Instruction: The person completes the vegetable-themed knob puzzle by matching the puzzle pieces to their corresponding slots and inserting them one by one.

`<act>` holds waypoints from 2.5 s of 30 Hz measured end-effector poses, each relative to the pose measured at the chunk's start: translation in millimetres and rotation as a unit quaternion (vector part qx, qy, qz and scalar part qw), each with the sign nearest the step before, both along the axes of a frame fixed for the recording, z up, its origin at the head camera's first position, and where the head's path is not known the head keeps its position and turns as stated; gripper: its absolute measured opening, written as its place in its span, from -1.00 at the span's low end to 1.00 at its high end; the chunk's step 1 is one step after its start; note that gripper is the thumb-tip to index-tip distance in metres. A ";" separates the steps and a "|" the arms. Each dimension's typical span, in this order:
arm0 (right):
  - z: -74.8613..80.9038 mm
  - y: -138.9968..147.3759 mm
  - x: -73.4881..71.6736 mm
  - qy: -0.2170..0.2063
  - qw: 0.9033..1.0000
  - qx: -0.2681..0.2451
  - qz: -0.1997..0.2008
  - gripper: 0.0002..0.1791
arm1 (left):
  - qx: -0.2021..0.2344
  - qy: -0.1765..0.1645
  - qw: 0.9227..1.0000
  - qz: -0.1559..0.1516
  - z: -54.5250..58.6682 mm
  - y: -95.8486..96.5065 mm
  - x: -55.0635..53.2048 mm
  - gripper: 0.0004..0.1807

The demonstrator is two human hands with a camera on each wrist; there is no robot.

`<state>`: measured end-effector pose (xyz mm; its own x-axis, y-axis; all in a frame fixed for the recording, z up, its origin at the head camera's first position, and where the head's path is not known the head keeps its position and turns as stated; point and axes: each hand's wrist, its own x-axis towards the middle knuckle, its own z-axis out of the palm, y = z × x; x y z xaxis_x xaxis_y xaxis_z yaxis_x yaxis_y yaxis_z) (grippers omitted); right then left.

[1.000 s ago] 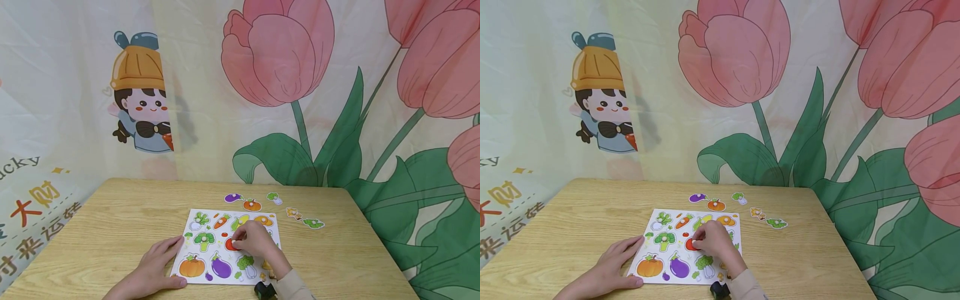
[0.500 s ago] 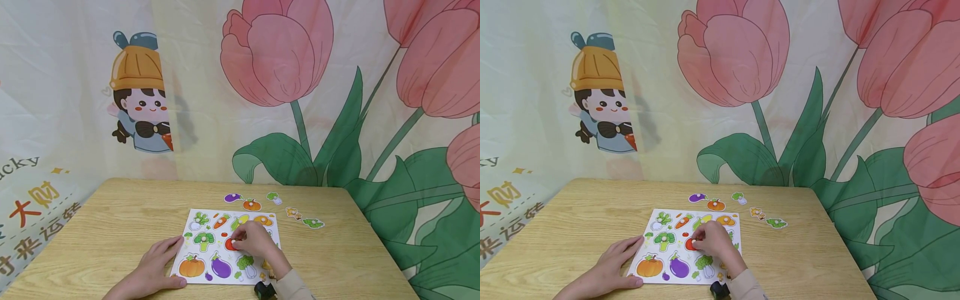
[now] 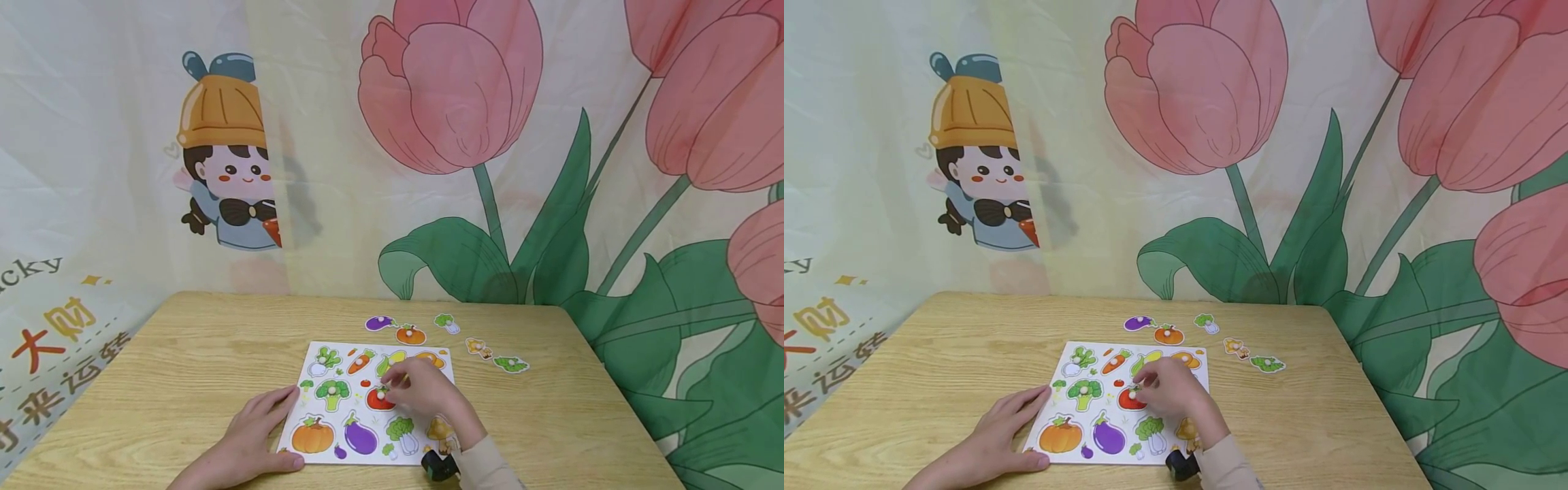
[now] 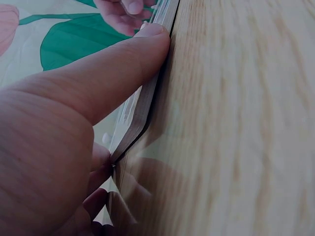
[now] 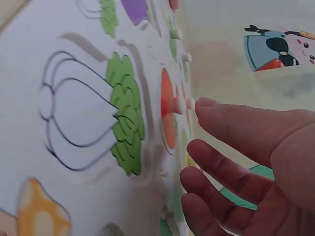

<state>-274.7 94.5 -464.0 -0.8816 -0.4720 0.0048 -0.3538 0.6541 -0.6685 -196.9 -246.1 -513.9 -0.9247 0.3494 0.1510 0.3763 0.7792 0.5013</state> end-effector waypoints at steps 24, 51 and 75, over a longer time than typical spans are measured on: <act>22.2 68.7 -10.6 0.048 0.992 -0.052 -0.108 -0.77 | 0.003 0.019 1.000 -0.014 3.6 1.8 2.4 0.27; -28.0 199.2 -31.0 0.053 0.958 -0.031 -0.281 -0.59 | -0.005 -0.015 1.000 -0.013 -0.2 -2.2 -1.0 0.27; -33.9 208.5 -42.5 0.049 0.962 0.028 -0.268 -0.88 | -0.002 0.004 1.000 -0.008 -1.1 -0.4 1.1 0.28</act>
